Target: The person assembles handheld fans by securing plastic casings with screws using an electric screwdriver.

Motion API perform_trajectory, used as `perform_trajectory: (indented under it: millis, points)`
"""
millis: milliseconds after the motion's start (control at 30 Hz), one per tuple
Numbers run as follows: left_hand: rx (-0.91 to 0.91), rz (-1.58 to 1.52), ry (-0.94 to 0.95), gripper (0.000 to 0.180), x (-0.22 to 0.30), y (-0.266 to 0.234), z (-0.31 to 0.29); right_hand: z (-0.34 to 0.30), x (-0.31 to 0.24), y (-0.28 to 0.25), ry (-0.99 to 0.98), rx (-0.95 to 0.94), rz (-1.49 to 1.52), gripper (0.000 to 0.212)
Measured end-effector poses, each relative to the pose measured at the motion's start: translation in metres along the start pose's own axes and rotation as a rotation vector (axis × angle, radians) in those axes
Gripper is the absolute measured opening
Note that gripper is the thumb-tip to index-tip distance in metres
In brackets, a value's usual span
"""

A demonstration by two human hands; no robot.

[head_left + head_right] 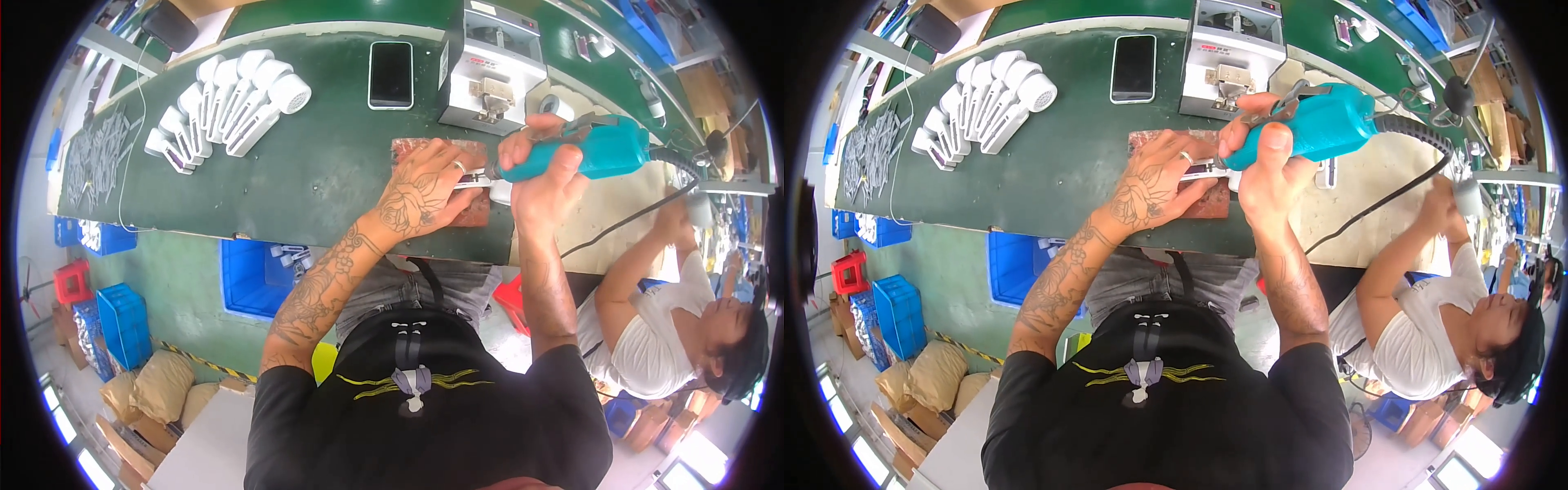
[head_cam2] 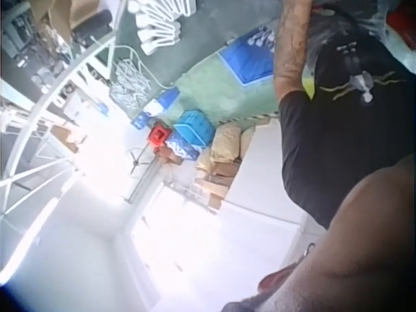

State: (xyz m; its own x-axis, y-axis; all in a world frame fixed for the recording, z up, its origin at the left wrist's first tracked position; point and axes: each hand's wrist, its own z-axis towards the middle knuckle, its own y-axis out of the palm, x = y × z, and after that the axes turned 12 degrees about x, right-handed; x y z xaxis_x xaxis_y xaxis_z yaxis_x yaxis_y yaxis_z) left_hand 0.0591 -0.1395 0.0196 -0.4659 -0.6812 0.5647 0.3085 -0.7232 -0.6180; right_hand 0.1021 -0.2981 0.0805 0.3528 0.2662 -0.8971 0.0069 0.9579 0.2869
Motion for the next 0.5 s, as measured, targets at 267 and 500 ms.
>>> perform_trajectory:
  millis: [267, 500]
  points:
    - [0.004, -0.08, 0.004, 0.029, -0.001, -0.001, 0.004, 0.003, 0.007, 0.001, 0.02, 0.038, -0.02, 0.072]
    - [-0.076, -0.224, -0.086, 0.026, -0.014, 0.01, -0.001, 0.004, 0.009, 0.002, -0.027, 0.004, 0.04, 0.056]
